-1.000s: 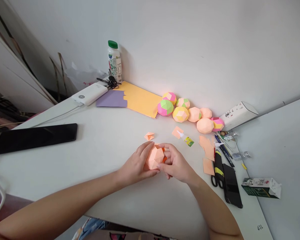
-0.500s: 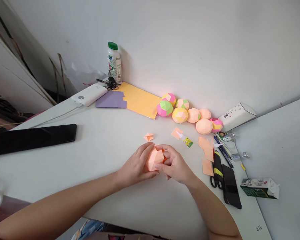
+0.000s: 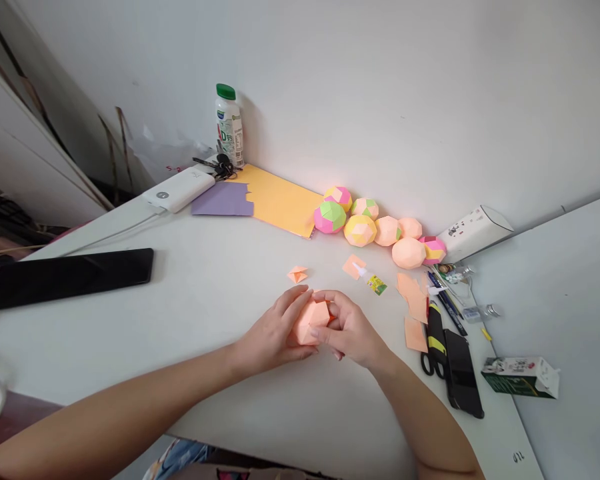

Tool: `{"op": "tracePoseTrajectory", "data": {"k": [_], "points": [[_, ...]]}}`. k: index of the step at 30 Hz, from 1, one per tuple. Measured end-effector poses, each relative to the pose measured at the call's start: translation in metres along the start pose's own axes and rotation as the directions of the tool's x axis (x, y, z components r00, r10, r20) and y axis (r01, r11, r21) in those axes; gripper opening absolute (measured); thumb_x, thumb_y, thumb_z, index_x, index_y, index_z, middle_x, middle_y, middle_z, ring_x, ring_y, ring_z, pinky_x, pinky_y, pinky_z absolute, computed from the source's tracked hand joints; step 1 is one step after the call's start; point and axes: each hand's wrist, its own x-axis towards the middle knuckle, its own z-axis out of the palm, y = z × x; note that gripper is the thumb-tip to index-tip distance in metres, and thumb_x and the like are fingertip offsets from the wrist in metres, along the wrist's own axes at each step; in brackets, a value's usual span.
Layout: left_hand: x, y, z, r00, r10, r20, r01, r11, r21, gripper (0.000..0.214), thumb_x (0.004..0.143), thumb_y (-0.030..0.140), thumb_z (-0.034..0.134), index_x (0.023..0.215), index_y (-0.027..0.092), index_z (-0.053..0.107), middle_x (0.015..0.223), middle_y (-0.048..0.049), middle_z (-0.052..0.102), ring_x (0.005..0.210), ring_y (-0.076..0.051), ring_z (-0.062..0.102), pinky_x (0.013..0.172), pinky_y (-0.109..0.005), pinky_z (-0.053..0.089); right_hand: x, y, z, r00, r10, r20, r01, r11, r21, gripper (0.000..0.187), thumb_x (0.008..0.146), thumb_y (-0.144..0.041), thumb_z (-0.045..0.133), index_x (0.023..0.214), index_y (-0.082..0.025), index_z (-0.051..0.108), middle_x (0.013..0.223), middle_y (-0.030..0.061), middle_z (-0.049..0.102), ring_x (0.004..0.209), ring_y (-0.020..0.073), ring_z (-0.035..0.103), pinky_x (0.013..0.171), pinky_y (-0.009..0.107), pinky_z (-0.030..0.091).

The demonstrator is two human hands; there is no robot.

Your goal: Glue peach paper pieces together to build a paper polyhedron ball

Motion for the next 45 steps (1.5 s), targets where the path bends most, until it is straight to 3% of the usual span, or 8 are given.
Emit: {"op": "tracePoseTrajectory", "data": {"k": [9,15,20,25,30,36,42,45], "points": [[0.000,-0.002,0.002,0.999,0.051,-0.012,-0.051,0.998,0.045,0.091,0.079,0.037,0.069,0.148,0.026,0.010,0.142,-0.0220,0.035,0.128,-0.038,0.044,0.095,-0.052,0.050,0.003,0.000,0.006,0.997,0.043,-0.067,-0.041,0.999,0.035,0.038,0.077,-0.017,0.062,0.113,-0.025,0.051,0.084,-0.0032,0.058,0.045,0.0036,0.044,0.035,0.015,0.032],[0.001,-0.001,0.000,0.999,0.043,-0.020,-0.042,0.999,0.018,0.085,0.081,0.038,0.067,0.147,0.023,0.014,0.142,-0.0220,0.035,0.130,-0.036,0.042,0.096,-0.051,0.049,0.000,-0.002,-0.001,1.000,-0.009,0.018,0.009,1.000,-0.015,0.035,0.084,-0.024,0.059,0.117,-0.026,0.048,0.086,-0.0037,0.058,0.040,0.0009,0.043,0.040,0.017,0.039],[0.001,-0.001,0.001,1.000,0.009,-0.017,-0.009,1.000,0.005,0.086,0.081,0.039,0.067,0.146,0.025,0.013,0.141,-0.0212,0.036,0.128,-0.036,0.044,0.096,-0.051,0.050,-0.004,-0.005,-0.006,1.000,-0.006,0.030,0.009,0.994,-0.109,0.047,0.080,-0.017,0.060,0.123,-0.029,0.046,0.082,-0.0025,0.056,0.055,0.0079,0.052,0.040,0.017,0.044],[0.000,-0.003,0.004,0.999,0.028,-0.045,-0.028,1.000,0.001,0.094,0.079,0.039,0.070,0.147,0.026,0.008,0.142,-0.0208,0.034,0.129,-0.037,0.042,0.097,-0.053,0.048,-0.005,-0.003,-0.004,1.000,-0.019,-0.011,0.017,0.989,-0.148,0.046,0.080,-0.017,0.058,0.123,-0.030,0.048,0.079,-0.0020,0.055,0.055,0.0089,0.052,0.038,0.015,0.039],[0.000,-0.003,0.004,0.996,-0.076,-0.054,0.067,0.987,-0.147,0.100,0.075,0.037,0.074,0.148,0.026,0.006,0.141,-0.0218,0.033,0.128,-0.037,0.043,0.095,-0.054,0.049,-0.004,0.000,-0.003,0.997,-0.072,-0.032,0.066,0.983,-0.169,0.043,0.081,-0.017,0.059,0.121,-0.030,0.050,0.086,0.0002,0.060,0.060,0.0098,0.055,0.047,0.019,0.040],[-0.001,-0.006,0.006,0.976,-0.217,0.010,0.205,0.908,-0.366,0.100,0.072,0.038,0.076,0.147,0.030,0.010,0.143,-0.0205,0.029,0.127,-0.036,0.043,0.087,-0.054,0.054,-0.006,0.000,-0.003,0.989,-0.149,-0.021,0.139,0.960,-0.244,0.043,0.083,-0.019,0.059,0.122,-0.029,0.047,0.078,-0.0018,0.058,0.061,0.0131,0.056,0.054,0.025,0.042],[0.000,-0.006,0.001,0.976,-0.209,0.068,0.217,0.866,-0.451,0.103,0.072,0.047,0.075,0.148,0.025,0.009,0.142,-0.0203,0.034,0.129,-0.035,0.043,0.090,-0.052,0.053,-0.006,0.000,-0.005,0.984,-0.172,0.050,0.177,0.891,-0.419,0.041,0.085,-0.018,0.054,0.122,-0.031,0.043,0.064,-0.0069,0.044,0.057,0.0133,0.051,0.055,0.026,0.037],[0.002,-0.004,-0.003,0.975,-0.202,0.096,0.223,0.846,-0.485,0.102,0.072,0.051,0.073,0.147,0.024,0.010,0.145,-0.0208,0.030,0.134,-0.035,0.036,0.099,-0.054,0.047,-0.007,-0.001,-0.008,0.975,-0.191,0.113,0.222,0.849,-0.479,0.044,0.086,-0.013,0.051,0.125,-0.031,0.041,0.066,-0.0062,0.048,0.065,0.0150,0.057,0.061,0.027,0.040]]}}
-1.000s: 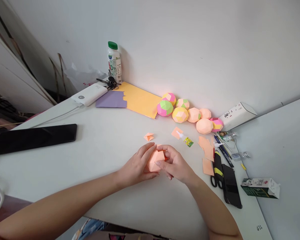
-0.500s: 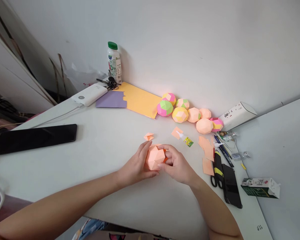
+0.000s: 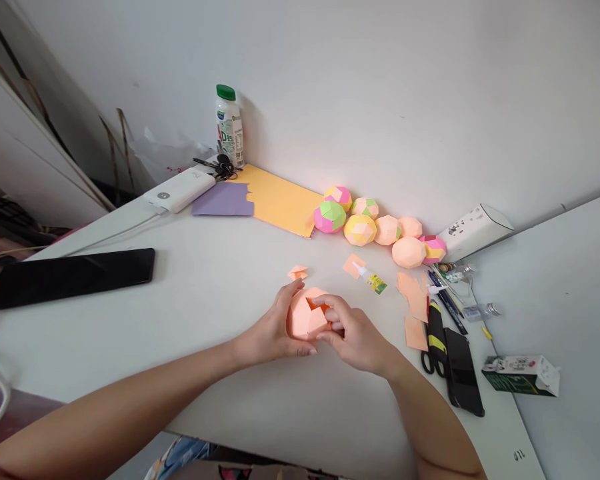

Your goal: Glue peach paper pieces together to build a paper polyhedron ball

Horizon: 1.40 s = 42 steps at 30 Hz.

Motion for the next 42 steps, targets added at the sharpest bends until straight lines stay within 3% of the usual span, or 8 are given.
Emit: {"op": "tracePoseTrajectory", "data": {"k": [3,9,17,23,28,33,37,42], "points": [[0.001,0.003,-0.001,0.999,-0.036,0.013,0.036,0.998,-0.041,0.102,0.070,0.049,0.076,0.146,0.026,0.011,0.150,-0.0193,0.020,0.138,-0.037,0.029,0.105,-0.057,0.038,-0.002,0.000,-0.005,0.999,-0.028,0.043,0.032,0.996,-0.086,0.048,0.086,-0.011,0.049,0.129,-0.030,0.039,0.069,-0.0051,0.053,0.067,0.0152,0.058,0.063,0.028,0.041],[0.000,0.000,0.002,1.000,-0.012,0.004,0.012,0.998,0.055,0.097,0.072,0.034,0.076,0.144,0.032,0.012,0.145,-0.0149,0.025,0.136,-0.036,0.030,0.105,-0.055,0.038,-0.004,0.003,-0.010,0.997,-0.041,0.065,0.053,0.980,-0.194,0.051,0.083,-0.011,0.050,0.131,-0.027,0.042,0.072,-0.0034,0.055,0.065,0.0138,0.054,0.063,0.027,0.044],[0.000,-0.003,0.003,1.000,0.019,0.016,-0.022,0.978,0.206,0.093,0.076,0.033,0.072,0.145,0.029,0.011,0.143,-0.0173,0.027,0.134,-0.038,0.030,0.105,-0.057,0.036,-0.006,0.002,-0.009,0.999,-0.031,0.013,0.033,0.991,-0.127,0.049,0.083,-0.015,0.058,0.128,-0.027,0.044,0.072,-0.0030,0.063,0.068,0.0154,0.061,0.068,0.029,0.049],[0.001,-0.001,0.003,1.000,0.023,0.012,-0.025,0.975,0.220,0.093,0.076,0.034,0.072,0.145,0.029,0.010,0.139,-0.0175,0.031,0.130,-0.037,0.036,0.102,-0.058,0.040,-0.005,0.002,-0.012,0.968,-0.080,-0.239,0.099,0.993,0.065,0.008,0.092,-0.027,0.050,0.096,-0.022,0.055,0.078,-0.0004,0.062,0.057,0.0103,0.058,0.055,0.023,0.046],[0.001,-0.003,0.003,0.995,0.090,0.036,-0.096,0.961,0.260,0.097,0.076,0.033,0.072,0.147,0.030,0.007,0.143,-0.0182,0.028,0.134,-0.038,0.032,0.106,-0.060,0.036,0.000,0.008,-0.016,0.893,-0.029,-0.450,0.157,0.956,0.248,0.018,0.096,-0.037,0.043,0.090,-0.021,0.049,0.059,-0.0067,0.048,0.041,0.0076,0.045,0.042,0.020,0.038],[-0.001,-0.008,0.003,0.984,0.147,0.101,-0.167,0.957,0.236,0.097,0.079,0.028,0.070,0.150,0.032,0.004,0.153,-0.0163,0.011,0.143,-0.039,0.016,0.110,-0.058,0.032,0.000,0.008,-0.019,0.936,0.020,-0.352,0.035,0.988,0.148,0.029,0.099,-0.039,0.035,0.081,-0.020,0.049,0.054,-0.0059,0.047,0.045,0.0092,0.047,0.046,0.022,0.039],[-0.001,-0.001,0.001,0.983,0.152,0.106,-0.168,0.973,0.156,0.087,0.084,0.016,0.059,0.150,0.035,0.006,0.155,-0.0114,0.003,0.145,-0.035,0.008,0.113,-0.056,0.029,0.002,0.010,-0.016,0.952,0.024,-0.306,-0.019,1.000,0.018,0.017,0.097,-0.029,0.038,0.095,-0.021,0.053,0.078,0.0000,0.060,0.063,0.0119,0.058,0.061,0.026,0.046],[0.001,0.008,-0.003,0.991,0.124,0.059,-0.131,0.983,0.128,0.079,0.086,0.016,0.054,0.150,0.034,0.010,0.156,-0.0091,0.005,0.146,-0.032,0.004,0.116,-0.057,0.019,0.002,0.010,-0.016,0.956,0.085,-0.281,-0.080,0.996,0.032,0.017,0.095,-0.024,0.038,0.105,-0.022,0.052,0.084,0.0018,0.064,0.059,0.0114,0.059,0.056,0.025,0.045]]}}
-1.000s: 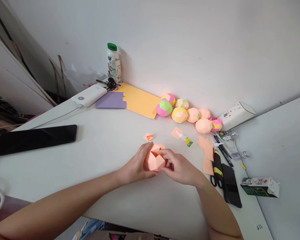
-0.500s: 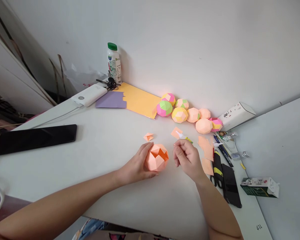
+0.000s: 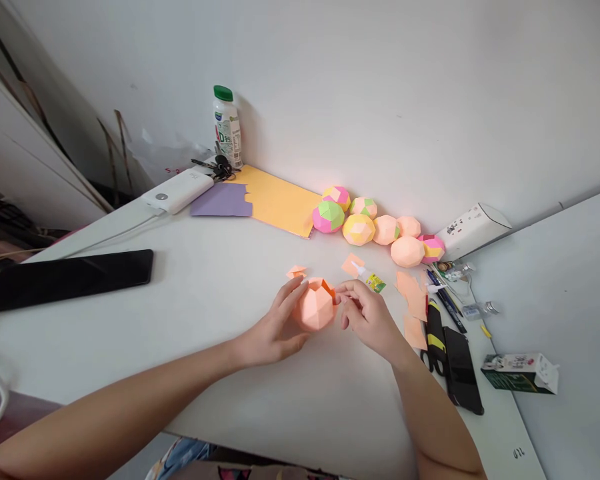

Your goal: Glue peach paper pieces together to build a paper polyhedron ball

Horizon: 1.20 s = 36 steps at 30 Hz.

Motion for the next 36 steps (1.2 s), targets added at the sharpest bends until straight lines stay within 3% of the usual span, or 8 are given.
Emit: {"op": "tracePoseTrajectory", "data": {"k": [5,9,17,21,25,31,36], "points": [[0.002,-0.005,0.001,0.996,-0.040,-0.084,0.041,0.999,0.008,0.081,0.086,0.031,0.061,0.149,0.034,0.011,0.154,-0.0109,0.013,0.145,-0.033,0.011,0.115,-0.056,0.023,-0.001,-0.002,-0.003,0.994,-0.011,0.109,0.031,0.981,-0.190,0.036,0.088,-0.015,0.043,0.122,-0.025,0.049,0.102,0.0061,0.067,0.066,0.0132,0.063,0.063,0.027,0.046],[0.005,-0.003,0.002,0.988,-0.088,-0.128,0.089,0.996,0.004,0.072,0.089,0.029,0.057,0.148,0.032,0.015,0.154,-0.0111,0.018,0.144,-0.029,0.016,0.114,-0.054,0.028,0.002,0.000,-0.001,0.991,-0.057,0.121,0.090,0.954,-0.286,0.048,0.084,-0.010,0.046,0.129,-0.027,0.045,0.114,0.0077,0.066,0.070,0.0144,0.063,0.067,0.030,0.048],[0.001,-0.002,0.000,0.964,-0.243,-0.105,0.223,0.960,-0.167,0.056,0.095,0.026,0.038,0.147,0.035,0.020,0.155,-0.0068,0.017,0.139,-0.028,0.029,0.111,-0.052,0.036,0.004,0.002,0.004,0.985,-0.122,0.120,0.151,0.949,-0.277,0.039,0.091,-0.021,0.049,0.129,-0.026,0.046,0.079,-0.0004,0.071,0.061,0.0166,0.062,0.062,0.030,0.048],[0.001,-0.003,0.000,0.961,-0.266,-0.071,0.257,0.960,-0.107,0.062,0.092,0.023,0.040,0.149,0.032,0.016,0.157,-0.0079,0.015,0.142,-0.029,0.025,0.113,-0.053,0.032,0.006,0.002,0.006,0.982,-0.186,0.046,0.190,0.916,-0.353,0.029,0.091,-0.022,0.049,0.120,-0.023,0.051,0.087,0.0033,0.074,0.071,0.0197,0.067,0.065,0.032,0.048],[0.003,-0.002,0.001,0.965,-0.257,-0.054,0.259,0.965,0.048,0.065,0.090,0.027,0.046,0.148,0.025,0.017,0.154,-0.0129,0.025,0.142,-0.032,0.023,0.114,-0.055,0.027,0.007,0.003,0.006,0.978,-0.205,0.039,0.203,0.898,-0.390,0.021,0.089,-0.018,0.052,0.109,-0.023,0.053,0.099,0.0055,0.073,0.075,0.0207,0.070,0.065,0.031,0.048],[0.003,0.000,0.002,0.968,-0.249,-0.039,0.252,0.961,0.111,0.065,0.092,0.032,0.046,0.149,0.024,0.015,0.150,-0.0139,0.032,0.138,-0.033,0.029,0.110,-0.055,0.031,0.009,0.002,0.006,0.977,-0.214,0.020,0.203,0.886,-0.416,0.004,0.087,-0.019,0.055,0.088,-0.022,0.057,0.071,0.0005,0.068,0.060,0.0165,0.061,0.057,0.026,0.041],[0.002,0.001,0.002,0.968,-0.245,-0.050,0.249,0.964,0.091,0.062,0.092,0.034,0.045,0.148,0.025,0.020,0.148,-0.0129,0.037,0.136,-0.032,0.033,0.109,-0.055,0.033,0.011,0.006,0.007,0.968,-0.249,0.042,0.246,0.893,-0.378,0.016,0.086,-0.012,0.050,0.074,-0.021,0.057,0.074,0.0003,0.066,0.061,0.0141,0.056,0.058,0.025,0.039]]}}
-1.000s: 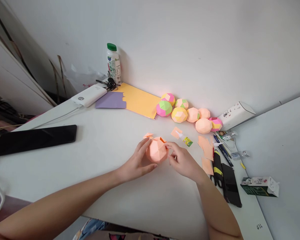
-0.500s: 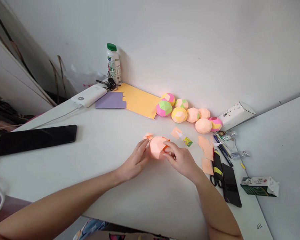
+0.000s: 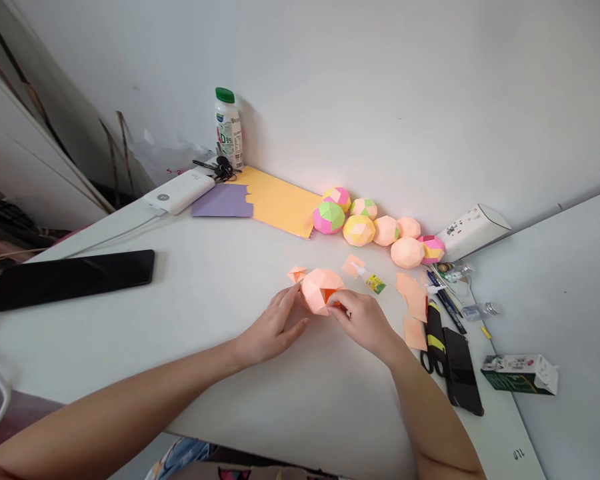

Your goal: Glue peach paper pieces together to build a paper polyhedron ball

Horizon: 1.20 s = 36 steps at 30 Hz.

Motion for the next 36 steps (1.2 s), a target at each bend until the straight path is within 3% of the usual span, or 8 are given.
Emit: {"op": "tracePoseTrajectory", "data": {"k": [8,13,19,22,24,29,33,36], "points": [[0.005,0.013,-0.007,0.994,-0.105,0.031,0.109,0.915,-0.389,0.050,0.096,0.050,0.037,0.138,0.024,0.040,0.143,-0.0100,0.046,0.130,-0.029,0.043,0.109,-0.049,0.035,-0.004,-0.006,-0.005,0.998,0.013,-0.069,0.009,0.954,0.300,0.020,0.083,-0.009,0.049,0.074,-0.021,0.062,0.070,-0.0004,0.065,0.061,0.0129,0.057,0.058,0.025,0.043],[0.007,0.021,-0.013,0.962,-0.032,0.273,0.241,0.575,-0.782,0.060,0.091,0.064,0.034,0.132,0.023,0.049,0.132,-0.0104,0.056,0.119,-0.029,0.053,0.102,-0.048,0.042,-0.012,-0.014,-0.004,0.994,-0.069,-0.087,0.101,0.890,0.445,0.016,0.084,-0.011,0.052,0.077,-0.022,0.063,0.074,0.0007,0.065,0.062,0.0130,0.060,0.059,0.026,0.048],[0.006,0.013,-0.010,0.912,-0.050,0.406,0.401,0.311,-0.862,0.060,0.090,0.065,0.032,0.118,0.020,0.060,0.105,-0.0097,0.069,0.089,-0.023,0.064,0.086,-0.040,0.049,-0.014,-0.020,-0.003,0.974,-0.224,0.016,0.200,0.899,0.389,0.015,0.088,-0.018,0.052,0.078,-0.023,0.063,0.072,0.0008,0.066,0.061,0.0131,0.056,0.059,0.026,0.047],[0.004,0.013,-0.007,0.867,-0.029,0.498,0.487,0.266,-0.832,0.059,0.089,0.064,0.037,0.118,0.019,0.060,0.107,-0.0109,0.068,0.092,-0.024,0.063,0.082,-0.039,0.049,-0.016,-0.019,-0.011,0.950,-0.307,0.057,0.267,0.893,0.362,0.015,0.088,-0.029,0.056,0.077,-0.023,0.064,0.067,0.0003,0.068,0.052,0.0114,0.052,0.052,0.025,0.043],[0.002,0.014,-0.005,0.823,-0.004,0.568,0.549,0.265,-0.793,0.060,0.086,0.066,0.041,0.120,0.020,0.059,0.110,-0.0116,0.067,0.093,-0.025,0.063,0.079,-0.039,0.049,-0.018,-0.018,-0.018,0.957,-0.289,-0.022,0.278,0.894,0.351,0.023,0.088,-0.038,0.055,0.072,-0.023,0.064,0.060,0.0005,0.067,0.046,0.0110,0.049,0.048,0.025,0.041],[-0.004,0.018,-0.004,0.731,0.059,0.680,0.629,0.329,-0.705,0.064,0.081,0.066,0.050,0.125,0.020,0.056,0.117,-0.0126,0.065,0.102,-0.029,0.062,0.082,-0.041,0.049,-0.012,-0.005,-0.018,0.960,-0.009,-0.280,0.115,0.925,0.363,0.029,0.091,-0.036,0.048,0.070,-0.020,0.060,0.058,0.0018,0.064,0.045,0.0116,0.053,0.045,0.025,0.043],[-0.005,0.018,-0.006,0.771,0.023,0.636,0.600,0.308,-0.738,0.063,0.080,0.065,0.052,0.125,0.022,0.054,0.123,-0.0120,0.062,0.111,-0.030,0.059,0.088,-0.043,0.048,0.007,0.020,0.006,0.980,0.078,-0.185,-0.031,0.969,0.243,0.019,0.092,-0.027,0.045,0.099,-0.018,0.060,0.081,0.0051,0.069,0.064,0.0130,0.063,0.056,0.025,0.051],[-0.002,0.016,-0.008,0.837,-0.021,0.547,0.528,0.294,-0.797,0.063,0.081,0.066,0.051,0.126,0.023,0.053,0.127,-0.0110,0.060,0.115,-0.031,0.057,0.092,-0.045,0.047,0.023,0.033,0.030,0.989,0.037,-0.142,-0.015,0.988,0.156,0.018,0.087,-0.022,0.052,0.102,-0.020,0.061,0.104,0.0093,0.068,0.091,0.0191,0.063,0.061,0.027,0.052]]}}
